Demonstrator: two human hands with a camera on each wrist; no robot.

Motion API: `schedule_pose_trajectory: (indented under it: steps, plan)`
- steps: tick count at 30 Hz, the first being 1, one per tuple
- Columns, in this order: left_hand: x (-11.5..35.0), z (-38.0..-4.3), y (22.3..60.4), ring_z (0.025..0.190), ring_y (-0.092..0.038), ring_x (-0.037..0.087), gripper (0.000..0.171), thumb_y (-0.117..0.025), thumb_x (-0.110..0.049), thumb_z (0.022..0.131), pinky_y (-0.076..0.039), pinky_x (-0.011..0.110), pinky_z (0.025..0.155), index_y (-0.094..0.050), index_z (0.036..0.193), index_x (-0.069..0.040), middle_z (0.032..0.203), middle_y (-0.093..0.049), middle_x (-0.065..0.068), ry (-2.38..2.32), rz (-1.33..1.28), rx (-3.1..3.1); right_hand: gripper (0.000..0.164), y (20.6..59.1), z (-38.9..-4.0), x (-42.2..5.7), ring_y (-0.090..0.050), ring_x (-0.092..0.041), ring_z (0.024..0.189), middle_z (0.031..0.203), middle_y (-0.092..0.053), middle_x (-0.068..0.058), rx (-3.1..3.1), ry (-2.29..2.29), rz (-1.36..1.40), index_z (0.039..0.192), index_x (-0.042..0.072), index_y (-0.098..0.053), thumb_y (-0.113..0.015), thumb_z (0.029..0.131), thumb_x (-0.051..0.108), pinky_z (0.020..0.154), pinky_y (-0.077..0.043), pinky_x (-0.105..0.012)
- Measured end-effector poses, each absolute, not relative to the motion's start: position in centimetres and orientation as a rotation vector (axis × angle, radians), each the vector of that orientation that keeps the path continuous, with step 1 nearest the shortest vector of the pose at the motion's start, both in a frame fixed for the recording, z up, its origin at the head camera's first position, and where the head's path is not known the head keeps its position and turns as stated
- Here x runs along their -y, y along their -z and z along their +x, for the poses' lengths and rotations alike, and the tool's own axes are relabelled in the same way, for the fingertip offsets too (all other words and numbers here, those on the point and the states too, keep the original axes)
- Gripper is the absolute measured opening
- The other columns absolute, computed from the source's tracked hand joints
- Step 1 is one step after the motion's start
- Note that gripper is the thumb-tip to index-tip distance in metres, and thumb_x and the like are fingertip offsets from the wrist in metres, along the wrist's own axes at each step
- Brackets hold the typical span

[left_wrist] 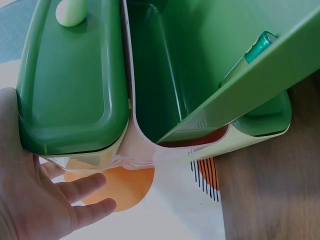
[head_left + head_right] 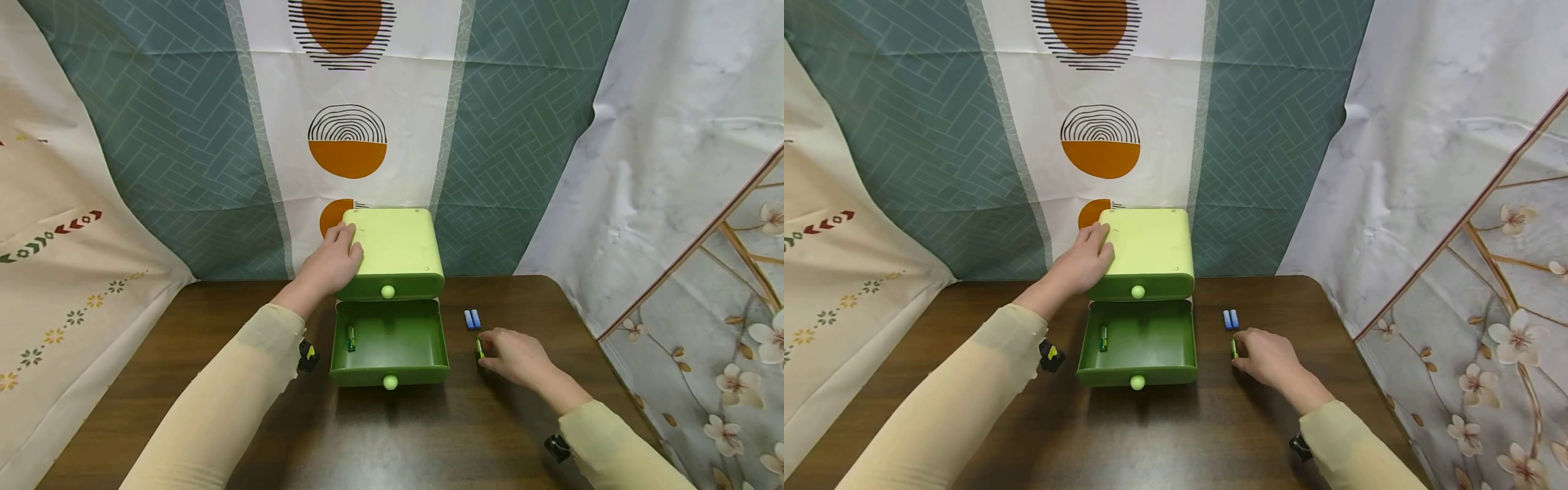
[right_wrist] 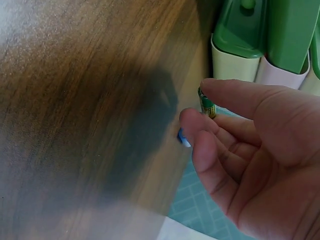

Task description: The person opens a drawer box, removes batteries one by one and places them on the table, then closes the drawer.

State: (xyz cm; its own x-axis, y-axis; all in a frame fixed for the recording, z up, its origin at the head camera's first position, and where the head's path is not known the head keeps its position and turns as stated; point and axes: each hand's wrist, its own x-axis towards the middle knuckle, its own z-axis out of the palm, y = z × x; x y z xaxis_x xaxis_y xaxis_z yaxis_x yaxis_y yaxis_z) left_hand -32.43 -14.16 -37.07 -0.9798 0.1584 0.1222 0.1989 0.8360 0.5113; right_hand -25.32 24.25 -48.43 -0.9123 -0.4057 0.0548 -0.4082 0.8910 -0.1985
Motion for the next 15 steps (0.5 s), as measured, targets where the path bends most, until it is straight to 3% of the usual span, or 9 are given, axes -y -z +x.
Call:
schedule_pose_trajectory:
  steps: [15]
  plan:
    - [14.2, -32.5, 37.1, 0.164, -0.028, 0.041, 0.069, -0.025, -0.045, 0.117, -0.031, 0.061, 0.127, -0.017, 0.179, -0.014, 0.185, -0.006, 0.013, 0.845, -0.287, 2.938, 0.038, 49.4, -26.5, -23.9, -0.069, -0.019, 0.088, 0.098, -0.071, 0.003, 3.072, -0.275, 0.637, 0.122, 0.009, -0.08, -0.093, 0.09, 0.025, 0.071, -0.058, -0.047]
